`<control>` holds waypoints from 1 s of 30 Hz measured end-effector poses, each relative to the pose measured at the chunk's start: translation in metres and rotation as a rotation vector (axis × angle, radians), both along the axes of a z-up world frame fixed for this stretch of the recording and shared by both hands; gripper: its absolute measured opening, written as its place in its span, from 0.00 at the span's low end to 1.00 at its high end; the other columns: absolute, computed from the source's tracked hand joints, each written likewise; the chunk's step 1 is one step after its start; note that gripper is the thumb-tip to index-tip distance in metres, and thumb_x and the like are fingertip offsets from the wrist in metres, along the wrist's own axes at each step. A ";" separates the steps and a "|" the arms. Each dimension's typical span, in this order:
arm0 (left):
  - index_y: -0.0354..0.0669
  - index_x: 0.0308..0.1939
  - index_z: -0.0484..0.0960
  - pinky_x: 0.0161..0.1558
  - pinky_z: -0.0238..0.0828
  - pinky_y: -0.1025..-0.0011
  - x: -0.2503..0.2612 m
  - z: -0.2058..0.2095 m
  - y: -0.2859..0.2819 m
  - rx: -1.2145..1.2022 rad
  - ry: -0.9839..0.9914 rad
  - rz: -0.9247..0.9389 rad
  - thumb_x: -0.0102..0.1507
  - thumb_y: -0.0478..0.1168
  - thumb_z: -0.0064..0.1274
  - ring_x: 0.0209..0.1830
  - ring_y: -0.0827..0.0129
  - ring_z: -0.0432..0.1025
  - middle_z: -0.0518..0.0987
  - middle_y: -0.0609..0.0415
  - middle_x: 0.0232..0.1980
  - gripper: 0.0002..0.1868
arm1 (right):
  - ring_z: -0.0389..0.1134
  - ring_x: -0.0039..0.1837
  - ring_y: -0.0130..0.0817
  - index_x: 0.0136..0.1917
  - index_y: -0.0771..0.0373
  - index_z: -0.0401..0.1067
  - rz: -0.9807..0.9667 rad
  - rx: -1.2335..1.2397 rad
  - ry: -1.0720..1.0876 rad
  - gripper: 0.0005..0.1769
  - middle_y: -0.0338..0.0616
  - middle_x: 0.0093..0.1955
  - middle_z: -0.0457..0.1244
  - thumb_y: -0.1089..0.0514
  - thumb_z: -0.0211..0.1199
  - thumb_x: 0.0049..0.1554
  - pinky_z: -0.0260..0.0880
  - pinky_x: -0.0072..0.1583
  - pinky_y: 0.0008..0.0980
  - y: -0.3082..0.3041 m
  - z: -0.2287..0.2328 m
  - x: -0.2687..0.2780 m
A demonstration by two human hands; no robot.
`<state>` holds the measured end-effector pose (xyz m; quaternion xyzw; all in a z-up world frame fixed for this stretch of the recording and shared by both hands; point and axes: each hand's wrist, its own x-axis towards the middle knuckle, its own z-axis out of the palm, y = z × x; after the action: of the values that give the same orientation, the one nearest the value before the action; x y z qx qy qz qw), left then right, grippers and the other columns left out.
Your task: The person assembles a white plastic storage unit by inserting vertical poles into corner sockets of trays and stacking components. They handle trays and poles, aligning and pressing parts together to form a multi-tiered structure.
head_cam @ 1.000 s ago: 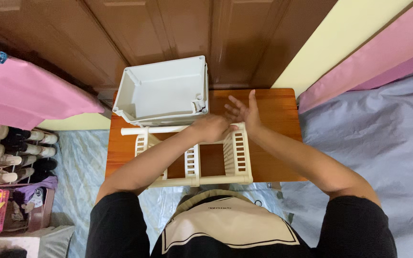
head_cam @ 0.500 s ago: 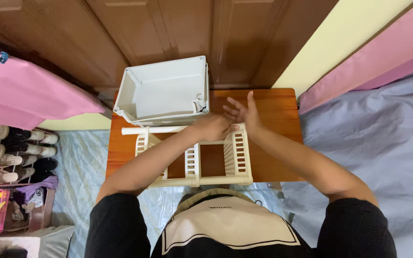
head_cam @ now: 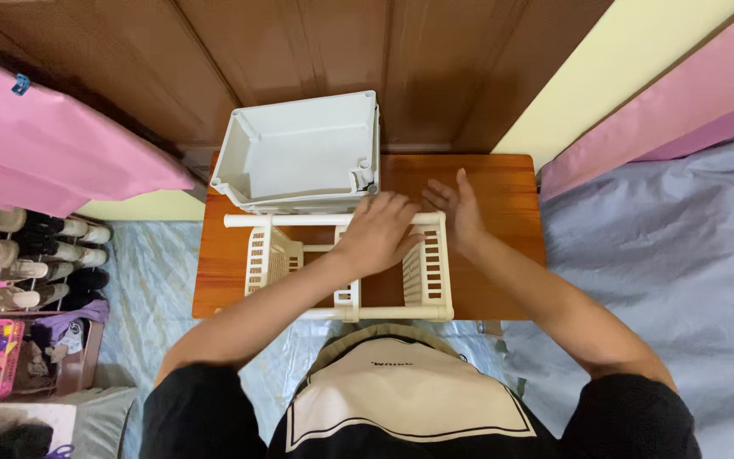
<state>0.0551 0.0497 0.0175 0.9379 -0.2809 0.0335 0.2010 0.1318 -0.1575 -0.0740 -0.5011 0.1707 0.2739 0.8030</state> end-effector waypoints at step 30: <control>0.13 0.70 0.50 0.42 0.78 0.53 -0.081 -0.004 0.065 -0.037 0.499 0.512 0.61 0.51 0.52 0.39 0.40 0.79 0.80 0.29 0.37 0.49 | 0.58 0.74 0.44 0.76 0.59 0.59 0.279 -0.410 0.238 0.35 0.43 0.71 0.59 0.36 0.41 0.66 0.58 0.71 0.48 -0.087 -0.117 -0.072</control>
<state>-0.0256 0.1150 0.0134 0.9534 0.0217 -0.1423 0.2652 0.0602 -0.2444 -0.1910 -0.6363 0.2448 0.3985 0.6136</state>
